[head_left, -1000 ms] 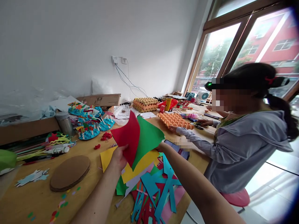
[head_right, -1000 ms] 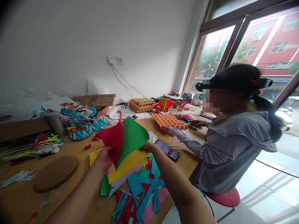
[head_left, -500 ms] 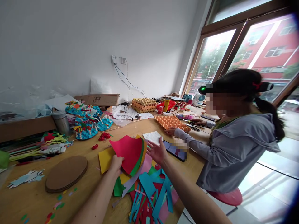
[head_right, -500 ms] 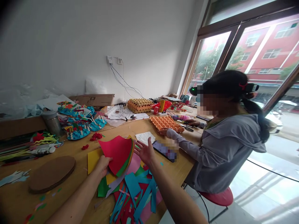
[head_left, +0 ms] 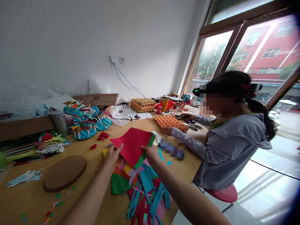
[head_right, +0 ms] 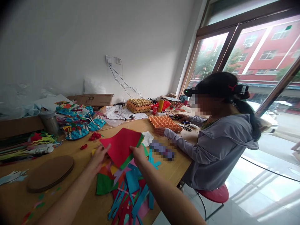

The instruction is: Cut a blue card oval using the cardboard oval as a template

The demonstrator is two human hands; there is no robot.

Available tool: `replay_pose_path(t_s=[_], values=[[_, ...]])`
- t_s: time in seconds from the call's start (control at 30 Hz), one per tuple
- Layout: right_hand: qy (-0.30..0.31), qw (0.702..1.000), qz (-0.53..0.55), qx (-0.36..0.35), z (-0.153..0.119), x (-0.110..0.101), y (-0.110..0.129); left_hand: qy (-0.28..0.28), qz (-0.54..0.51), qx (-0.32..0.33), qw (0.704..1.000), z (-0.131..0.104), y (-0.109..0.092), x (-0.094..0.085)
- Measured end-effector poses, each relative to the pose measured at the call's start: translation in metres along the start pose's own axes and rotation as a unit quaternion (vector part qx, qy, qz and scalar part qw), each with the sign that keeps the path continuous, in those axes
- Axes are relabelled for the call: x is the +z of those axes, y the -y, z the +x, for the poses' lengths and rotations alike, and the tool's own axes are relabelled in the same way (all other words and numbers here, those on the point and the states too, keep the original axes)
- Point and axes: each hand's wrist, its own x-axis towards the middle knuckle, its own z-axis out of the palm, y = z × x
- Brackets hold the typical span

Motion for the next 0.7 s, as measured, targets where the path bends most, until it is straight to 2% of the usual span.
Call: replay_pose_path(t_s=[0.1, 0.2, 0.33, 0.47, 0.53, 0.6, 0.7], values=[[0.027, 0.998, 0.001, -0.050, 0.009, 0.003, 0.046, -0.051, 0.028, 0.103, 0.993, 0.002, -0.037, -0.008], [0.065, 0.994, -0.004, -0.086, 0.011, 0.006, 0.092, -0.081, 0.061, 0.143, 0.984, 0.004, -0.055, -0.020], [0.089, 0.987, -0.002, -0.138, 0.006, 0.009, 0.137, -0.095, 0.100, 0.128, 0.982, 0.003, -0.040, -0.033], [0.114, 0.977, -0.010, -0.182, -0.005, 0.007, 0.163, -0.079, 0.094, 0.108, 0.987, 0.003, -0.025, -0.034], [0.154, 0.977, -0.029, -0.147, -0.014, 0.006, 0.169, -0.069, 0.071, 0.107, 0.989, 0.003, -0.028, -0.030], [0.213, 0.972, -0.053, -0.081, -0.023, 0.004, 0.172, -0.053, 0.047, 0.097, 0.993, 0.001, -0.037, -0.026], [0.304, 0.950, -0.069, 0.007, -0.031, 0.001, 0.169, 0.004, 0.029, 0.050, 0.998, -0.008, -0.047, -0.023]])
